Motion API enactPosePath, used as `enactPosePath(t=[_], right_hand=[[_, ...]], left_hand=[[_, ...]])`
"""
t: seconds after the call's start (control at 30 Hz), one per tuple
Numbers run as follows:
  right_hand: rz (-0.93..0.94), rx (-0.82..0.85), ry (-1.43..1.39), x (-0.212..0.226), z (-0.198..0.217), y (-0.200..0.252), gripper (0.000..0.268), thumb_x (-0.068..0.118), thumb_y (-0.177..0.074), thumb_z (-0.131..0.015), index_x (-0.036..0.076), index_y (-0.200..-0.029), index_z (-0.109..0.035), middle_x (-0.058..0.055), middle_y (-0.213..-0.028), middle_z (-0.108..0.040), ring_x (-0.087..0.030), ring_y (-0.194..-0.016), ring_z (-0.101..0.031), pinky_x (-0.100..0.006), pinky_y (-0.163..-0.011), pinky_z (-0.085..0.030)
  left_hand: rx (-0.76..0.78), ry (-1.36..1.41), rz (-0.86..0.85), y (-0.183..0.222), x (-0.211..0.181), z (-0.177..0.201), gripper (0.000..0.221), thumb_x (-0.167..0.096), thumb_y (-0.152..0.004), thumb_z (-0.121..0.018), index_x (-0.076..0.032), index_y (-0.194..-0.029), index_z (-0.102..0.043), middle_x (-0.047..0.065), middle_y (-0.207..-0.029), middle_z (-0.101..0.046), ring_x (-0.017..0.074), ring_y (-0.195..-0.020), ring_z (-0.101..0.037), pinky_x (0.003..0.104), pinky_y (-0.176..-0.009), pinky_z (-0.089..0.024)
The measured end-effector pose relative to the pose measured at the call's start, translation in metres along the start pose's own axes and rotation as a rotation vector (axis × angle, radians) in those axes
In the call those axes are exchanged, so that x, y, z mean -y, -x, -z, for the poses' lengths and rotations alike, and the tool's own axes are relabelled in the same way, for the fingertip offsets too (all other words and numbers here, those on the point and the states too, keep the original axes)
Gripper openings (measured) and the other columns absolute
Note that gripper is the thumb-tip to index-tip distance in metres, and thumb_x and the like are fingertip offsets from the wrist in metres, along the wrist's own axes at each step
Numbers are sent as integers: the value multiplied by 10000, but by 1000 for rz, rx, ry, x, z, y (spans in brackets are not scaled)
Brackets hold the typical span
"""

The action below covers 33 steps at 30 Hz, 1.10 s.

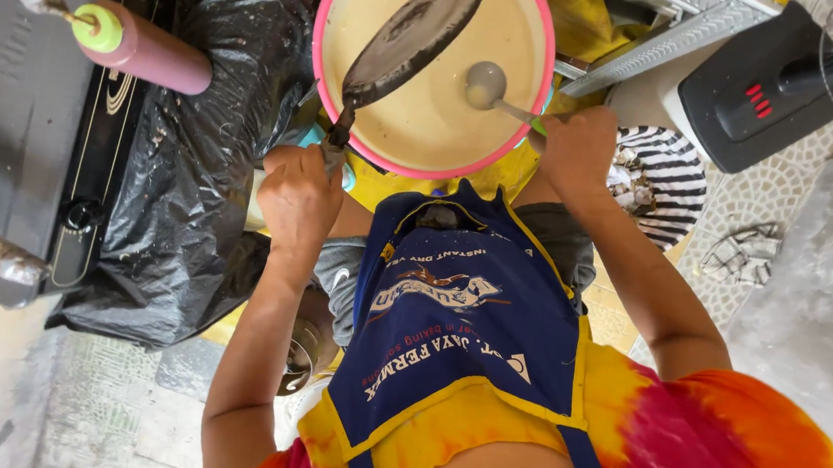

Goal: Preparing and cooking crepes on a flat pan using batter and a ladle at a fast pace.

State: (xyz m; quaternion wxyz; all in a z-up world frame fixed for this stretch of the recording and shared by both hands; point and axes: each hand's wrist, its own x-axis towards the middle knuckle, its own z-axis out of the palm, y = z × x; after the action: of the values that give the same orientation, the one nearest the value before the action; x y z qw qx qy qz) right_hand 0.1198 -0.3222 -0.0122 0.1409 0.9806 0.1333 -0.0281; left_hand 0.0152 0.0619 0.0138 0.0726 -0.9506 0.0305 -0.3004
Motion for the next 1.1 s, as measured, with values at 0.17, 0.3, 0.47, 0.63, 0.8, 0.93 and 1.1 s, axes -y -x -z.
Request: enactPosePath(t=[0.17, 0.3, 0.47, 0.63, 0.8, 0.93, 1.1], right_hand=[[-31, 37, -123, 10, -52, 10, 388, 238, -884, -647, 293, -1255, -745, -105, -896, -683, -357, -774, -717, -475, -654, -524], [-15, 68, -187, 21, -55, 11, 336, 228, -934, -536, 251, -1195, -746, -134, -859, -677, -389, -765, -732, -487, -667, -539], [73, 187, -211, 26, -45, 12, 356, 244, -957, -509, 213, -1242, -721, -163, -896, -692, -411, -823, -747, -505, -698, -560], [59, 331, -103, 17, -53, -1, 447, 377, -947, -594, 299, -1379, -677, -144, -1011, -732, -414, -955, -737, -516, -801, -553], [224, -101, -201, 42, 103, -15, 291, 464, -971, -664, 261, -1138, -789, -41, -974, -731, -315, -909, -727, -445, -783, -596], [511, -194, -794, 153, 235, -103, 232, 379, -1034, -724, 166, -1074, -809, -56, -879, -778, -301, -845, -750, -417, -720, -603], [612, 106, -913, 322, 240, -275, 573, 589, -981, -355, 151, -704, -600, 0, -768, -770, -244, -732, -710, -433, -659, -450]], left_hand=[[-28, -14, -21, 3, 0, -8, 228, -388, -856, -714, -175, -873, -633, -29, -678, -482, 161, -530, -586, 271, -517, -499], [-56, 45, -11, -5, -9, 11, 213, -323, -874, -739, -127, -874, -657, 8, -652, -492, 209, -518, -595, 319, -500, -513], [-51, -65, 50, -6, -27, 7, 154, -297, -840, -676, -185, -781, -589, -30, -621, -476, 148, -519, -579, 284, -488, -490], [49, 145, 244, 36, -49, -47, 354, -476, -683, -788, -212, -878, -656, -27, -664, -549, 175, -554, -639, 331, -502, -531], [236, 371, 430, 50, -67, -77, 441, -561, -748, -757, -190, -983, -718, 24, -697, -637, 253, -601, -693, 433, -537, -552], [497, 759, 814, 34, -68, -67, 483, -612, -820, -720, -192, -1056, -754, 43, -792, -742, 326, -802, -752, 462, -705, -588], [691, 1267, 1104, 33, -72, -50, 402, -493, -838, -768, -111, -963, -757, 30, -636, -595, 30, -661, -474, 363, -591, -433]])
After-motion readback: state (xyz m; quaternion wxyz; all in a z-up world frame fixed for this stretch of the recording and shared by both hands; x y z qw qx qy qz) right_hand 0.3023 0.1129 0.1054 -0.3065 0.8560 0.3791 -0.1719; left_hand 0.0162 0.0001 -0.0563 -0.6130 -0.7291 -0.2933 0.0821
